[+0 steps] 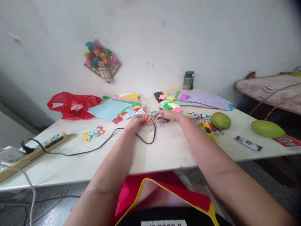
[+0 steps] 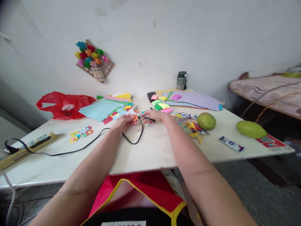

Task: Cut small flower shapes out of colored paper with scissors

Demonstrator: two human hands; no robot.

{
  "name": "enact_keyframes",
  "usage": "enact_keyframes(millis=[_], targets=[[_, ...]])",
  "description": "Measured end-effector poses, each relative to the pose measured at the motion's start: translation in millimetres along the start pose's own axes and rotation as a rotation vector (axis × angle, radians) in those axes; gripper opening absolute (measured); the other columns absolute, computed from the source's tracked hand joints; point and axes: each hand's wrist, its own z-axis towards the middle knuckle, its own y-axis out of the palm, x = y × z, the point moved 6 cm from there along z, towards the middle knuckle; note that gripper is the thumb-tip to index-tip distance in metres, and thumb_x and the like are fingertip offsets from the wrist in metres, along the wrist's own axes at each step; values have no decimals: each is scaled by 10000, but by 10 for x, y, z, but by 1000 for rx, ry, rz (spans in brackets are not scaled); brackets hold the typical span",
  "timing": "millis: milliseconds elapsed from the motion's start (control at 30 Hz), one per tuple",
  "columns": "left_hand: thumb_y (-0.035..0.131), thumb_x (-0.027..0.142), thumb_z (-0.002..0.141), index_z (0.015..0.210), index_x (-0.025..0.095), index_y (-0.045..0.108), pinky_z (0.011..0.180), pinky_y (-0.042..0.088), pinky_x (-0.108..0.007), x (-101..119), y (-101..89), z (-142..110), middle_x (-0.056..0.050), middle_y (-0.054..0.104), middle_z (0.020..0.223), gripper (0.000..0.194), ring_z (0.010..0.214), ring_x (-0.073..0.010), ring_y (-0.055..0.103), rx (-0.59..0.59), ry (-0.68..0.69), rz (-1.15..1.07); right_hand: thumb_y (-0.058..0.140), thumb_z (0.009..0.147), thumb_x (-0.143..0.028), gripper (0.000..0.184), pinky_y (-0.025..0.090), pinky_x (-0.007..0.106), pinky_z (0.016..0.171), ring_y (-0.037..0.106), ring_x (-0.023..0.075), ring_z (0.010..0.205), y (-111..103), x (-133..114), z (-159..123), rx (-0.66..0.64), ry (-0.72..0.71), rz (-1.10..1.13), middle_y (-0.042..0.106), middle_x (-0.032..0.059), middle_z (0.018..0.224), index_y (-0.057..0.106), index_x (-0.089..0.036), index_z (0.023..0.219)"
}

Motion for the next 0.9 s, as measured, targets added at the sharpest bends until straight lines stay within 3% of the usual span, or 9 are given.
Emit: enact_keyframes(millis=[333,900], targets=[[754,245,660,711,108,635,623,536,-246,-6,29,-7,-62,681,690,188,602,-134,650,-13,-12,-19,672,770,-227,412,339,182,437,415,50,421,7,-8,-23,13,14,21,494,-76,509,576,-120,1156],[719,157,692,706,99,636,593,536,-238,-16,4,6,-43,658,657,102,560,-122,633,85,-47,-74,665,775,-285,428,327,181,428,409,51,411,7,68,40,8,-21,44,515,-71,512,549,-118,1152]])
